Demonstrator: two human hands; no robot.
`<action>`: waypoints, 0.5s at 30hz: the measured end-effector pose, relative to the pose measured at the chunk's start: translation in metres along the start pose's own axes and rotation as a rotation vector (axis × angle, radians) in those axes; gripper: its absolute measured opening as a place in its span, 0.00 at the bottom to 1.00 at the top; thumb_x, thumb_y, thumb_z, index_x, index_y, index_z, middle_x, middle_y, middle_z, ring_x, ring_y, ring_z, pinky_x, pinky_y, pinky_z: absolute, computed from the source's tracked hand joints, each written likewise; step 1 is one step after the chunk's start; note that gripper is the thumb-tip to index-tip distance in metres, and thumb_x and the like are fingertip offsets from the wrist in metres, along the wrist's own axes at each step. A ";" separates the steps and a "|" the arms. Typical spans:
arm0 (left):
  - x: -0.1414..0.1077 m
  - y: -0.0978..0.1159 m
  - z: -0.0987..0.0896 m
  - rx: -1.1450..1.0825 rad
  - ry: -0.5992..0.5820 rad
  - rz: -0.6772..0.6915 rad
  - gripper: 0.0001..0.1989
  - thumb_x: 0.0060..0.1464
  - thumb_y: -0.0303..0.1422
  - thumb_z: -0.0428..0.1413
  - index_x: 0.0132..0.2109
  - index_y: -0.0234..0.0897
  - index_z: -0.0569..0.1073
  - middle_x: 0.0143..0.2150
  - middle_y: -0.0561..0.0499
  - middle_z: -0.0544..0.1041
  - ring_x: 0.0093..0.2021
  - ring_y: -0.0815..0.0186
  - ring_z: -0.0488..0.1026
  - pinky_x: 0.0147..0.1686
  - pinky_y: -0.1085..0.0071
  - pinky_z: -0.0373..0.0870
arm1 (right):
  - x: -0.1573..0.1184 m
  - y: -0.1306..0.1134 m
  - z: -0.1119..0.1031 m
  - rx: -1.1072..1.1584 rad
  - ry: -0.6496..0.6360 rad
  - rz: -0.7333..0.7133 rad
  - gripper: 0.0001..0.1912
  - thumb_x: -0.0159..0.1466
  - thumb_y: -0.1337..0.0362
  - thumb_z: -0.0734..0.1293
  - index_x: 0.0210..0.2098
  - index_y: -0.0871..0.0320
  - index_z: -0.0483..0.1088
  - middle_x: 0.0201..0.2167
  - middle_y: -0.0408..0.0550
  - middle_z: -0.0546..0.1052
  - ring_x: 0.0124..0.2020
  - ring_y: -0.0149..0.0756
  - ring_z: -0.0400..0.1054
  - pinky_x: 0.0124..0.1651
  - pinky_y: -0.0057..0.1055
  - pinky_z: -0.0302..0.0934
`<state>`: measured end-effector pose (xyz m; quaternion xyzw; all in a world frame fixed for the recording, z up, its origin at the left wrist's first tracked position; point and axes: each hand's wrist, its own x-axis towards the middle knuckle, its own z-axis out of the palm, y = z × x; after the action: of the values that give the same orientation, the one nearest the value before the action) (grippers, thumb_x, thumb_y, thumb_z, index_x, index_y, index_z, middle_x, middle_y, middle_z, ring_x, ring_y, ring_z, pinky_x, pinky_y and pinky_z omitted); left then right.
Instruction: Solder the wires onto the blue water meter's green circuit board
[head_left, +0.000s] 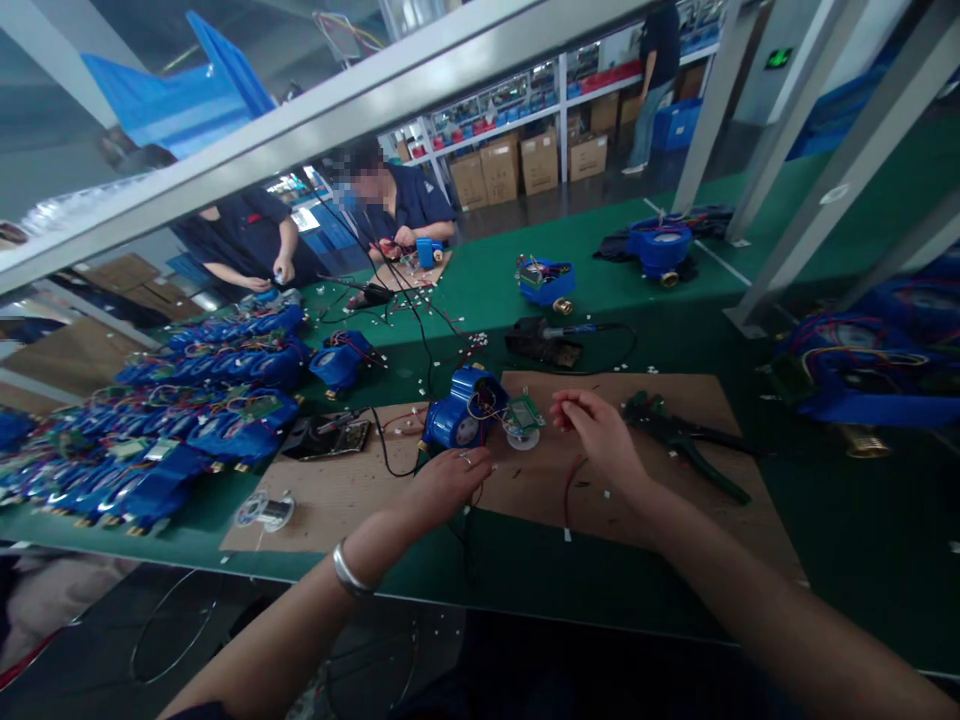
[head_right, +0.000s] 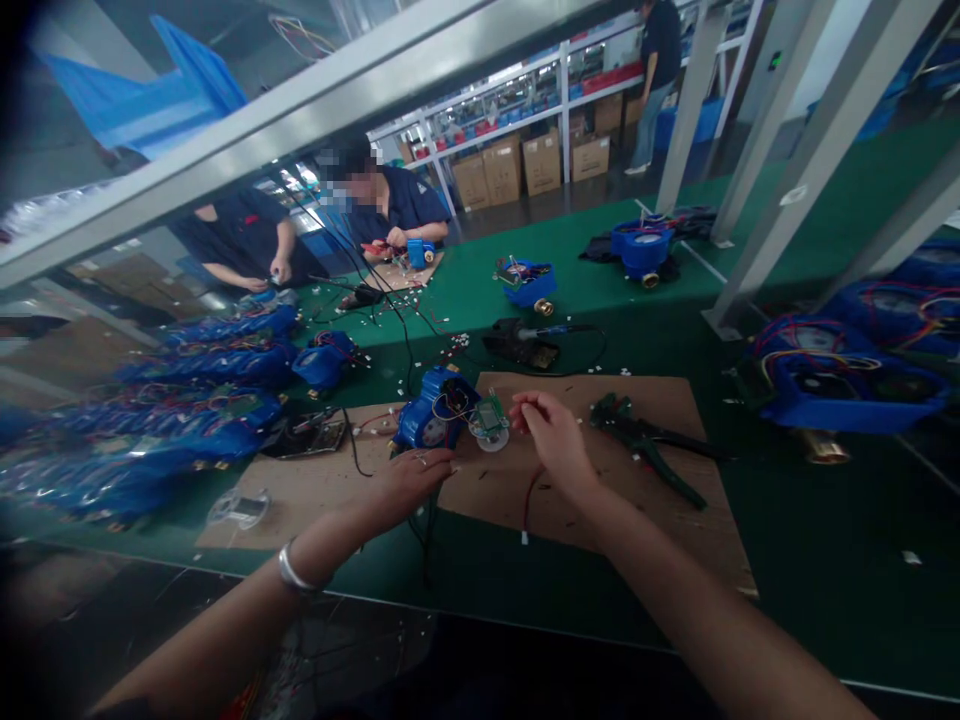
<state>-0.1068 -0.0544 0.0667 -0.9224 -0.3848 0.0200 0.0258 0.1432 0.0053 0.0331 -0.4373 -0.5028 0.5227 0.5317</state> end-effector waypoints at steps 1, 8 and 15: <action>-0.004 0.002 -0.003 -0.040 0.029 -0.003 0.15 0.60 0.24 0.46 0.52 0.39 0.68 0.55 0.46 0.70 0.52 0.62 0.69 0.50 0.63 0.68 | -0.004 -0.003 0.001 -0.024 -0.025 -0.007 0.12 0.61 0.61 0.60 0.41 0.59 0.69 0.33 0.47 0.75 0.30 0.30 0.68 0.35 0.30 0.63; -0.003 0.016 -0.010 -0.022 -0.016 0.016 0.22 0.58 0.22 0.46 0.56 0.45 0.66 0.43 0.49 0.74 0.40 0.64 0.72 0.39 0.69 0.69 | -0.031 -0.013 0.021 -0.368 -0.343 -0.245 0.14 0.63 0.68 0.57 0.45 0.55 0.70 0.42 0.48 0.75 0.39 0.34 0.70 0.45 0.35 0.64; -0.003 0.018 0.001 -0.032 -0.067 -0.027 0.20 0.54 0.18 0.46 0.53 0.36 0.65 0.44 0.45 0.74 0.41 0.61 0.72 0.41 0.65 0.69 | -0.048 0.005 0.047 -0.529 -0.588 -0.282 0.17 0.66 0.66 0.56 0.51 0.59 0.67 0.50 0.54 0.73 0.51 0.40 0.66 0.56 0.41 0.59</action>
<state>-0.0957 -0.0690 0.0644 -0.9162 -0.3981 0.0446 -0.0016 0.0990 -0.0452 0.0297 -0.3179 -0.8050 0.4003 0.3012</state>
